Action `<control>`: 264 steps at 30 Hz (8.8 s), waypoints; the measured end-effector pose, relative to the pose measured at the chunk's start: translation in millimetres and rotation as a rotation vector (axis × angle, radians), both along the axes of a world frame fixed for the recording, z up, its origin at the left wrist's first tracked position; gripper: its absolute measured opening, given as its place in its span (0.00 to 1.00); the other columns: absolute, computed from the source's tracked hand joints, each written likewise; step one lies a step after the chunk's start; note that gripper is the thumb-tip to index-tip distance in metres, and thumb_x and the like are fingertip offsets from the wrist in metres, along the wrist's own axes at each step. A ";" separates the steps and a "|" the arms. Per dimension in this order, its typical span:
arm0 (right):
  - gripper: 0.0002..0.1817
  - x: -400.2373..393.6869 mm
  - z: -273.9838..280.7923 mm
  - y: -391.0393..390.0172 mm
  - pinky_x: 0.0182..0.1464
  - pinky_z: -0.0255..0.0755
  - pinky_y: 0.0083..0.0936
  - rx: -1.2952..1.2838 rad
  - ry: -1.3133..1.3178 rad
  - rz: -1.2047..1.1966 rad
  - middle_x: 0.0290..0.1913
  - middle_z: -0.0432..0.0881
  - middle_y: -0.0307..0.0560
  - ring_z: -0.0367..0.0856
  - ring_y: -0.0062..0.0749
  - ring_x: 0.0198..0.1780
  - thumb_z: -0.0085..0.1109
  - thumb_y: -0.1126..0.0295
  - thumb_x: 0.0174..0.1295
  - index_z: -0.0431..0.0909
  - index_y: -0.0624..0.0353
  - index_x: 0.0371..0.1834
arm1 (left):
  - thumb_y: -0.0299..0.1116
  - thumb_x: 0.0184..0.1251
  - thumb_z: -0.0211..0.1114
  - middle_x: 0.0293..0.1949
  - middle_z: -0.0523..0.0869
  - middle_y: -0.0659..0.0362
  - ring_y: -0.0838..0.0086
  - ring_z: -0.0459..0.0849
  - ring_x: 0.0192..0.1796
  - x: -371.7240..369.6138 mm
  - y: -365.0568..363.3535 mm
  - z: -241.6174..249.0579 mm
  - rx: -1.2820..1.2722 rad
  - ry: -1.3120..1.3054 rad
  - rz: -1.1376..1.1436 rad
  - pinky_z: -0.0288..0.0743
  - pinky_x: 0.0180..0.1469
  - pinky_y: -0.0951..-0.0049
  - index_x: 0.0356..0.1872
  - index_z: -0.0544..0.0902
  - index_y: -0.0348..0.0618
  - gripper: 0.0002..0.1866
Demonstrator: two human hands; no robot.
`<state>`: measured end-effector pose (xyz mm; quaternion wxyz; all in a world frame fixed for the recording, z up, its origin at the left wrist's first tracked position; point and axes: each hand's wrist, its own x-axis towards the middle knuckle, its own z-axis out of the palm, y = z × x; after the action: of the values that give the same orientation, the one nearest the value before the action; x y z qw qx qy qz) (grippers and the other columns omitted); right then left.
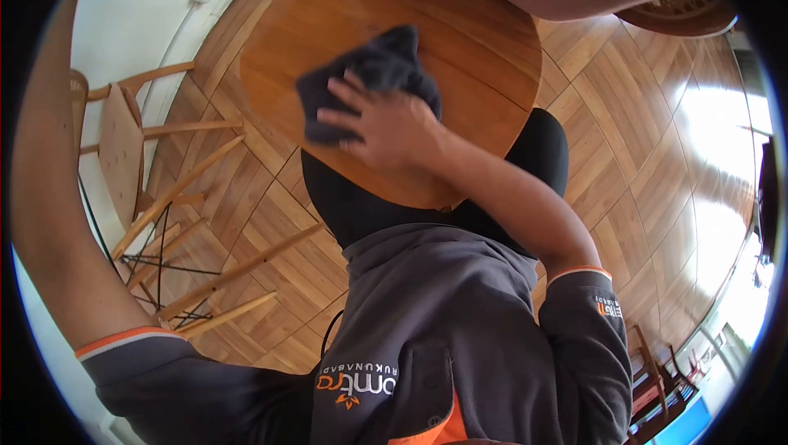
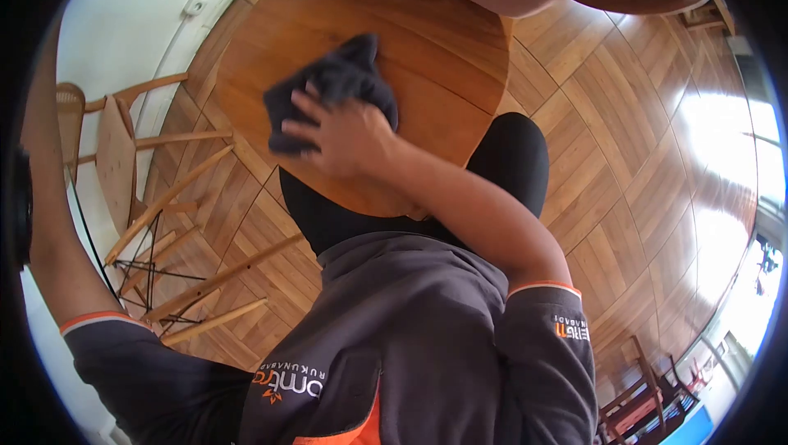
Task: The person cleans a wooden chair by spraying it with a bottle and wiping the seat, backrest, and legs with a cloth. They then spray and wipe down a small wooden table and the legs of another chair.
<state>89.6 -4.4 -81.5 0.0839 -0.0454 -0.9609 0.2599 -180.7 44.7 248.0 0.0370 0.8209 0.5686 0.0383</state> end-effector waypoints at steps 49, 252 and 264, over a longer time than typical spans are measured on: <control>0.26 201.9 67.0 132.1 0.59 0.78 0.45 -1.551 1.109 -1.398 0.57 0.82 0.51 0.83 0.44 0.55 0.47 0.50 0.76 0.74 0.62 0.61 | 0.27 0.66 0.64 0.44 0.84 0.48 0.74 0.83 0.35 136.3 -149.4 -90.0 0.152 -1.381 0.743 0.79 0.41 0.72 0.47 0.78 0.33 0.12; 0.35 -212.1 236.3 455.5 0.74 0.44 0.54 -0.695 1.545 1.280 0.69 0.68 0.60 0.60 0.57 0.74 0.42 0.46 0.71 0.68 0.62 0.70 | 0.40 0.69 0.66 0.56 0.79 0.44 0.58 0.78 0.58 620.7 607.4 -654.4 2.461 0.410 3.152 0.72 0.61 0.62 0.70 0.65 0.33 0.35; 0.23 -116.6 244.0 387.6 0.56 0.59 0.39 -0.634 1.763 1.058 0.38 0.80 0.42 0.76 0.40 0.42 0.48 0.49 0.69 0.84 0.55 0.46 | 0.45 0.72 0.63 0.59 0.76 0.39 0.47 0.76 0.60 606.3 620.4 -650.2 2.300 0.356 3.217 0.71 0.61 0.55 0.67 0.65 0.32 0.32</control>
<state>-27.0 383.3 162.5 0.6084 0.5600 -0.3483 0.4416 425.5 665.2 -402.3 0.5252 0.7295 -0.3624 -0.2461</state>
